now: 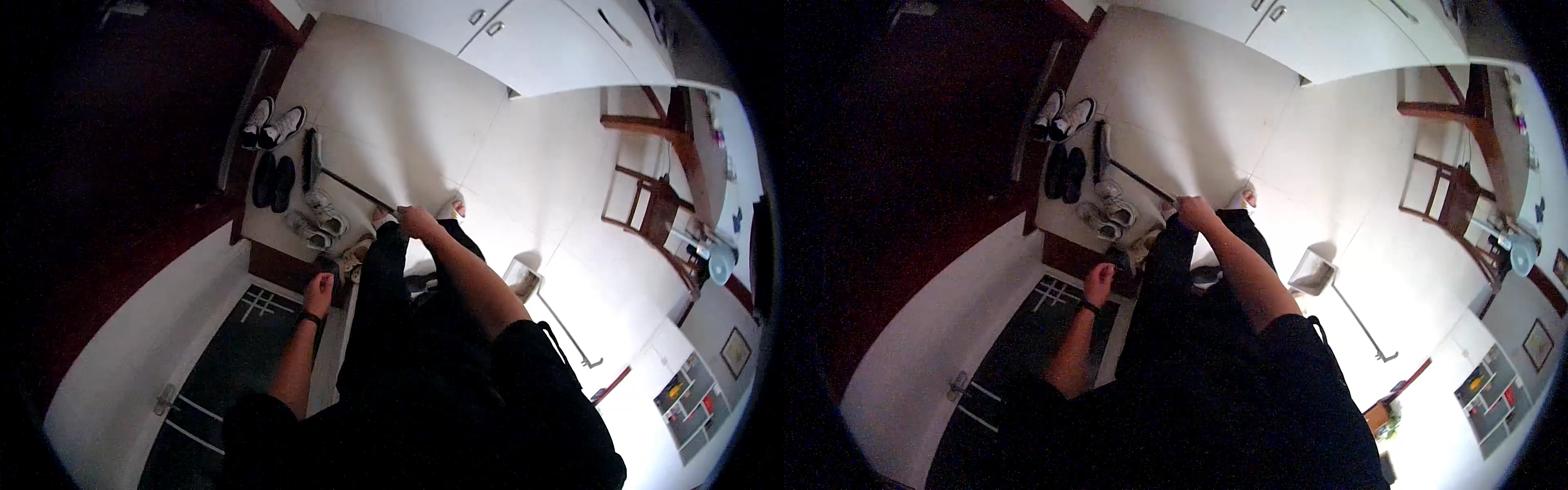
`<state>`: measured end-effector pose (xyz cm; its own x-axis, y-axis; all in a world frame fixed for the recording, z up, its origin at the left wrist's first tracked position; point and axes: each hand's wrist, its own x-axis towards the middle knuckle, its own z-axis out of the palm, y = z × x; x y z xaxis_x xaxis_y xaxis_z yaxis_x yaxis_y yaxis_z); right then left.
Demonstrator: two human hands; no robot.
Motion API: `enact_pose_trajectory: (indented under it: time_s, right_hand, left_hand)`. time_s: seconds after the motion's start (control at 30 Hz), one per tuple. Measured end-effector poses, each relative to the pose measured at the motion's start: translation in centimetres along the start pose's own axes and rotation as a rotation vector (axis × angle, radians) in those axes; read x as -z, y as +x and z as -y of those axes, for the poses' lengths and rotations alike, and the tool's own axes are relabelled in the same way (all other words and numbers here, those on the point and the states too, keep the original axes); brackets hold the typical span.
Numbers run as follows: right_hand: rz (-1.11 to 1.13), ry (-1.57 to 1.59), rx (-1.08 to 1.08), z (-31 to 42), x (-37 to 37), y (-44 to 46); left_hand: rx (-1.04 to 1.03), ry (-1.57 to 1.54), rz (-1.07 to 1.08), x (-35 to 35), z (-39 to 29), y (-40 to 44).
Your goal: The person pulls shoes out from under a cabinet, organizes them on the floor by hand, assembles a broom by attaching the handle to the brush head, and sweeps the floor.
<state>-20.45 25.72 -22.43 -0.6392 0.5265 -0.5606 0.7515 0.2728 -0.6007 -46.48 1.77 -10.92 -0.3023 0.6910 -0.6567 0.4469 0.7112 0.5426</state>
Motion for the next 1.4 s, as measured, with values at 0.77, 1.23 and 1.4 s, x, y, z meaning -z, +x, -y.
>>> enact_pose_trajectory:
  time_s: [0.77,1.23,1.4]
  right_hand:
    - [-0.334,0.07,-0.707,-35.1,6.9,-38.2]
    - [-0.542,0.304,-0.898,-38.1,5.7,-60.0]
    - [-0.484,0.411,-0.895,-30.6,9.5,-55.5]
  left_hand:
    - [-0.101,0.34,0.344,-16.2,-18.5,-0.7]
    - [-0.415,0.247,0.414,-25.7,-31.1,-0.5]
    - [-0.522,0.09,0.436,-25.7,-37.8,-1.9]
